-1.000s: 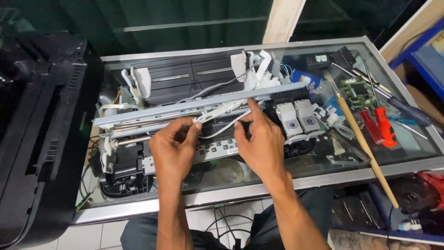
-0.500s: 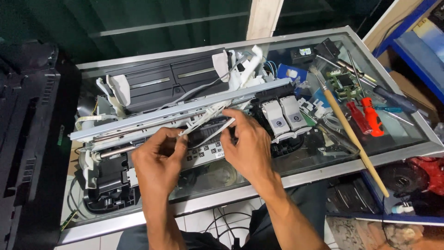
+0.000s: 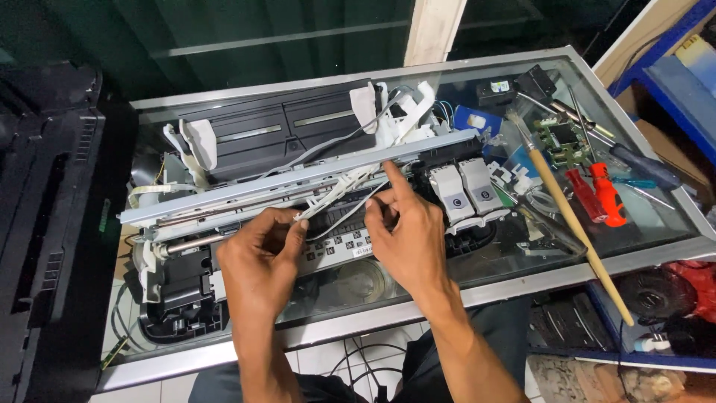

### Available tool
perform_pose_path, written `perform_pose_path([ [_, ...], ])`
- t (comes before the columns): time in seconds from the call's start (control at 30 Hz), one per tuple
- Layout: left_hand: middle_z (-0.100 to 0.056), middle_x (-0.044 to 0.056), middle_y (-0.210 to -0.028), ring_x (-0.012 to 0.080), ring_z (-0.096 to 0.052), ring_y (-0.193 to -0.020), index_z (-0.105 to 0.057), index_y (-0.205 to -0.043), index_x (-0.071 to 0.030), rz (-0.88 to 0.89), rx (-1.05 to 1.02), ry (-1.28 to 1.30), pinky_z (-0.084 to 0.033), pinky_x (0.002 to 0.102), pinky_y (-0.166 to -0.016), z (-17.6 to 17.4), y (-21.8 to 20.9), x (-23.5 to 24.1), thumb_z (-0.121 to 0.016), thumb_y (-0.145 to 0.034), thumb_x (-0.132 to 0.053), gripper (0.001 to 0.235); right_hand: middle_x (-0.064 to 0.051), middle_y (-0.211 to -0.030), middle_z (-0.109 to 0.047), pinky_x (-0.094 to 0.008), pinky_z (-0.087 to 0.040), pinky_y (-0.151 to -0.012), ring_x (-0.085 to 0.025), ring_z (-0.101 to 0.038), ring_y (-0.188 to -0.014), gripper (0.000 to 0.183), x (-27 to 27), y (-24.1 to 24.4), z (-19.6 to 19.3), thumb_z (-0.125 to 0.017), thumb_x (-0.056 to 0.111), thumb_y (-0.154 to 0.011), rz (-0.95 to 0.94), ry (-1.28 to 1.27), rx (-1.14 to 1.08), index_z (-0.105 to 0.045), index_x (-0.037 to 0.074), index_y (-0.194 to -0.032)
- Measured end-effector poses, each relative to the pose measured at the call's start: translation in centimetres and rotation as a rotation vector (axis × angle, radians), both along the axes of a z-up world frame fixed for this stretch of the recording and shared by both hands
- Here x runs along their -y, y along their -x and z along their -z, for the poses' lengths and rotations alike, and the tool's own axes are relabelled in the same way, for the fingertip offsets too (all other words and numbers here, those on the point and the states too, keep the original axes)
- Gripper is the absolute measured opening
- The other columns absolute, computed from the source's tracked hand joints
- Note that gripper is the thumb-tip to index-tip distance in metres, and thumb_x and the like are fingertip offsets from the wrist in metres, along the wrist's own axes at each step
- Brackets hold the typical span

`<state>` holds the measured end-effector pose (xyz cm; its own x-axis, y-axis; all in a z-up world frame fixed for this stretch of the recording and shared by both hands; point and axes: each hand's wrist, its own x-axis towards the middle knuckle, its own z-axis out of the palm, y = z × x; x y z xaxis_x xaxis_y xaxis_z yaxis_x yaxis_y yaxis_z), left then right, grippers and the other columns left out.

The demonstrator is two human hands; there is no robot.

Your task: The person manipulates a white ribbon cable and a metal rail assembly inside a disassembled printer. They repeatedly attempt to route the cable through the rail and align it with internal components, adjusting the cable and rail with both hands throughout the clip.

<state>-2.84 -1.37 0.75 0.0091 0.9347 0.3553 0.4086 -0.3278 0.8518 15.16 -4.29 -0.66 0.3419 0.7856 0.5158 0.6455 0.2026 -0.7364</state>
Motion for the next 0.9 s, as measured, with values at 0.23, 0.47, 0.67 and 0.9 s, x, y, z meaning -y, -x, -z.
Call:
perform_pose_path([
  [0.23, -0.069, 0.019, -0.058, 0.0309, -0.063, -0.045, -0.080, -0.088, -0.005, -0.048, 0.027, -0.004, -0.049, 0.039, -0.045, 0.1, -0.1, -0.6, -0.077, -0.085, 0.001, 0.007, -0.016, -0.079, -0.077, -0.044, -0.054, -0.055, -0.032, -0.068, -0.060, 0.046, -0.2, 0.0, 0.0, -0.066, 0.000, -0.085, 0.001, 0.009, 0.010, -0.063, -0.011, -0.129],
  [0.47, -0.071, 0.014, -0.059, 0.0319, -0.071, -0.052, -0.081, -0.088, -0.010, -0.185, 0.043, -0.070, -0.054, 0.040, -0.052, 0.6, -0.8, -1.2, -0.081, -0.084, -0.006, 0.006, -0.013, -0.080, -0.077, -0.046, -0.054, -0.060, -0.035, -0.069, -0.066, 0.048, -0.3, 0.2, 0.5, -0.069, 0.002, -0.084, 0.033, -0.008, 0.063, -0.066, -0.007, -0.131],
  [0.67, -0.070, 0.015, -0.056, 0.0346, -0.069, -0.048, -0.082, -0.084, -0.009, -0.241, 0.075, -0.056, -0.052, 0.039, -0.050, 0.8, -1.3, -1.9, -0.081, -0.082, -0.005, 0.005, -0.013, -0.078, -0.076, -0.045, -0.054, -0.063, -0.034, -0.068, -0.066, 0.047, -0.4, 0.5, 0.4, -0.069, 0.000, -0.085, 0.040, -0.017, 0.061, -0.067, -0.008, -0.130],
  [0.9, -0.068, 0.021, -0.054, 0.0390, -0.064, -0.040, -0.082, -0.079, 0.000, -0.256, 0.094, 0.001, -0.046, 0.039, -0.044, -0.2, -1.7, -1.9, -0.081, -0.078, 0.002, 0.002, -0.013, -0.077, -0.075, -0.045, -0.053, -0.066, -0.033, -0.067, -0.066, 0.046, -0.3, 0.5, 0.5, -0.069, 0.000, -0.085, 0.046, -0.021, 0.072, -0.067, -0.008, -0.130],
])
